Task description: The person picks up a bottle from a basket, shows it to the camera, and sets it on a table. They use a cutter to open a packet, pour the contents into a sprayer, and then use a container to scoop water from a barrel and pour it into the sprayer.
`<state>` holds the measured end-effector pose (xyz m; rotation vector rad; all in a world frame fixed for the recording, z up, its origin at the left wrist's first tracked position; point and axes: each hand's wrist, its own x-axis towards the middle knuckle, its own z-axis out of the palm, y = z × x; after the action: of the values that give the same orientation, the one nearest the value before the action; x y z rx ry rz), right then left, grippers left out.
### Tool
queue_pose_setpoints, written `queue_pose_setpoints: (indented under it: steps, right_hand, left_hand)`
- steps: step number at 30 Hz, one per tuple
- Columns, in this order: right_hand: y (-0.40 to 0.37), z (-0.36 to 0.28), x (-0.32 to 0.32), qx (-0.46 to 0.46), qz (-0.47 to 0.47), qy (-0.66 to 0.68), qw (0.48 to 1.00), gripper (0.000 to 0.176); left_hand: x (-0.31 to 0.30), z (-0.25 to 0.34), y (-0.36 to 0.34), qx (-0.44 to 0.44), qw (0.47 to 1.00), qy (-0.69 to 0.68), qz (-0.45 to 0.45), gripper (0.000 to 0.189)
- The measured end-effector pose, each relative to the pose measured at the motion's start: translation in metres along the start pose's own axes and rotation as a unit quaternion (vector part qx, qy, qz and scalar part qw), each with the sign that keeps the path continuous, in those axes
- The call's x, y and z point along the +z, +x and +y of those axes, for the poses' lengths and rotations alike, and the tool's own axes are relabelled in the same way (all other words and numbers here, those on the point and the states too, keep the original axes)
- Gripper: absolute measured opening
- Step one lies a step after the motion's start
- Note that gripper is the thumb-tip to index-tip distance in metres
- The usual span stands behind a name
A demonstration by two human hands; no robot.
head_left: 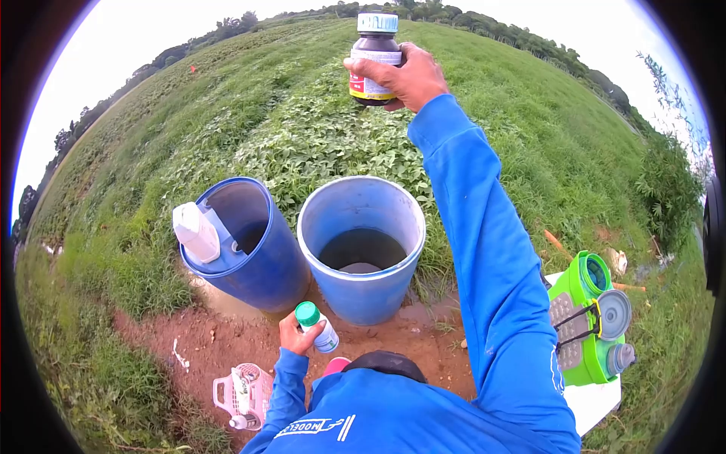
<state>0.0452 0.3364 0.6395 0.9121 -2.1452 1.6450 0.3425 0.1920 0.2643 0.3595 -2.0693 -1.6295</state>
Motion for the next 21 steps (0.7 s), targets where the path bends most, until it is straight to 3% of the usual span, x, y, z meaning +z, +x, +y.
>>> queue_pose_setpoints:
  steps: [10, 14, 16, 17, 18, 21]
  right_hand:
    - [0.005, 0.011, 0.003, 0.014, -0.036, 0.042, 0.998, 0.077]
    - [0.001, 0.019, 0.003, -0.006, -0.026, 0.001, 1.000, 0.076]
    - [-0.010, 0.023, 0.003, 0.017, -0.049, 0.137, 0.989, 0.075]
    - [-0.020, 0.031, 0.006, 0.022, -0.033, 0.135, 0.990, 0.073]
    - [-0.027, 0.050, 0.010, -0.039, -0.009, 0.094, 0.995, 0.073]
    - [-0.095, 0.093, 0.010, -0.007, -0.040, 0.140, 0.989, 0.073]
  left_hand:
    - [0.006, -0.001, 0.007, -0.030, 0.999, -0.018, -0.030, 0.030]
    - [0.007, -0.008, 0.010, -0.038, 0.998, -0.007, -0.046, 0.030]
    - [0.010, -0.012, 0.013, -0.024, 0.999, -0.017, -0.042, 0.028]
    - [0.012, -0.014, 0.013, -0.008, 0.999, -0.029, -0.035, 0.026]
    - [0.013, -0.010, 0.013, -0.019, 0.999, -0.029, -0.040, 0.027]
    - [0.018, -0.023, 0.015, -0.047, 0.995, -0.053, -0.069, 0.028]
